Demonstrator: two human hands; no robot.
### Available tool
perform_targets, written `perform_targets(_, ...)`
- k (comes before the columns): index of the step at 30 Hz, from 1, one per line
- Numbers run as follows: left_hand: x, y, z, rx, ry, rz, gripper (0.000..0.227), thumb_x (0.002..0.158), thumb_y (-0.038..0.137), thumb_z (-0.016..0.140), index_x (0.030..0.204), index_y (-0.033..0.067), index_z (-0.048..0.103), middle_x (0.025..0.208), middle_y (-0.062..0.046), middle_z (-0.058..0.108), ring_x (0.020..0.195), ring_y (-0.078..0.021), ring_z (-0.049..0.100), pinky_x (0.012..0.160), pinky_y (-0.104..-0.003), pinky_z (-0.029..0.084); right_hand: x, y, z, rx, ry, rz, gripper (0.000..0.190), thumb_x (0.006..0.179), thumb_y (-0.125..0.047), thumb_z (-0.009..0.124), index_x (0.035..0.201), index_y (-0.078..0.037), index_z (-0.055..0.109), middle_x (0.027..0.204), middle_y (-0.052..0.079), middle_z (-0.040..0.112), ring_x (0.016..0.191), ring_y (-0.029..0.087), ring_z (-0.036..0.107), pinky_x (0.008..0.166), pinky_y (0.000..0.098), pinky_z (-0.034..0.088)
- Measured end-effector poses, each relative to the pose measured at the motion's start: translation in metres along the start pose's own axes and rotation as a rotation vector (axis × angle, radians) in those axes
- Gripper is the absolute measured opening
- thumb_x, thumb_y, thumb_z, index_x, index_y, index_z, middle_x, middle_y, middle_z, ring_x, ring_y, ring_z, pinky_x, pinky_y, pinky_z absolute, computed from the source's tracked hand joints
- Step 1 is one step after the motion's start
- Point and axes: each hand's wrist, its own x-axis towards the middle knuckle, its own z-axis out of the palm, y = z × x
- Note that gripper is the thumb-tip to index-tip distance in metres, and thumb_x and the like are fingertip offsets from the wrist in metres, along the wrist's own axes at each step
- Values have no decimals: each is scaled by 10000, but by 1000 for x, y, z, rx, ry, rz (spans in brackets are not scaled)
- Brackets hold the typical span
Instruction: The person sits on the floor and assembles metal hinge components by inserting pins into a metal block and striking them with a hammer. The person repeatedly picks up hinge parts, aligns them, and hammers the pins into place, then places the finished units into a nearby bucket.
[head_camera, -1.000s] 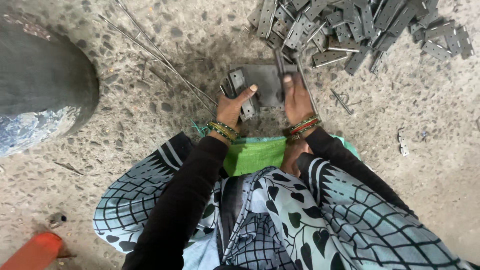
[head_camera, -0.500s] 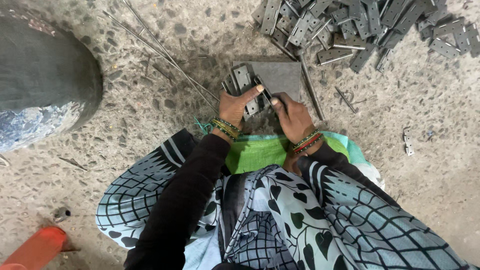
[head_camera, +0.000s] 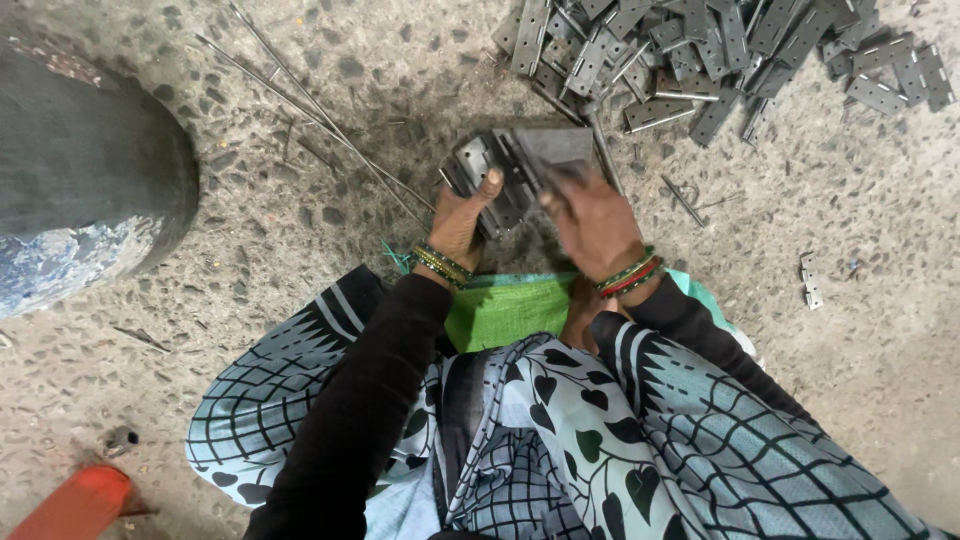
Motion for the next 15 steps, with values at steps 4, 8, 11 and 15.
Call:
perform_targets(4,2,-2,-2,4,-113,70,670,705,317,923,1224,43,598,1107,-106,685,1026,-267,706,901,-445,625,-11,-6,12,-10,180,-571,697,976,-386,640,1502,18,425,1314,272,530,1106,385,630,911,459,569)
perform_targets(8,9,-14,1,47,-122,54,527,743,203,880,1167,11,632,1011,-101,702,898,-241,704,818,-422,617,-3,50,21,184,152,-316,377,1032,-276,621,1371,-114,589,1322,203,617,1108,352,674,917,437,579)
perform_targets(11,24,-26,18,95,-155,189,417,825,125,861,1165,-26,672,1022,-73,714,895,-168,682,822,-350,586,4,109,25,-76,291,8,399,974,-317,709,1304,-111,621,1237,184,651,1092,382,668,906,473,560)
perform_targets(15,45,-31,28,523,-216,547,481,831,110,860,1241,41,619,1088,-15,728,971,-78,679,892,-258,569,8,167,51,-298,326,102,540,850,-324,753,1293,-54,603,1102,206,654,1010,406,657,840,499,549)
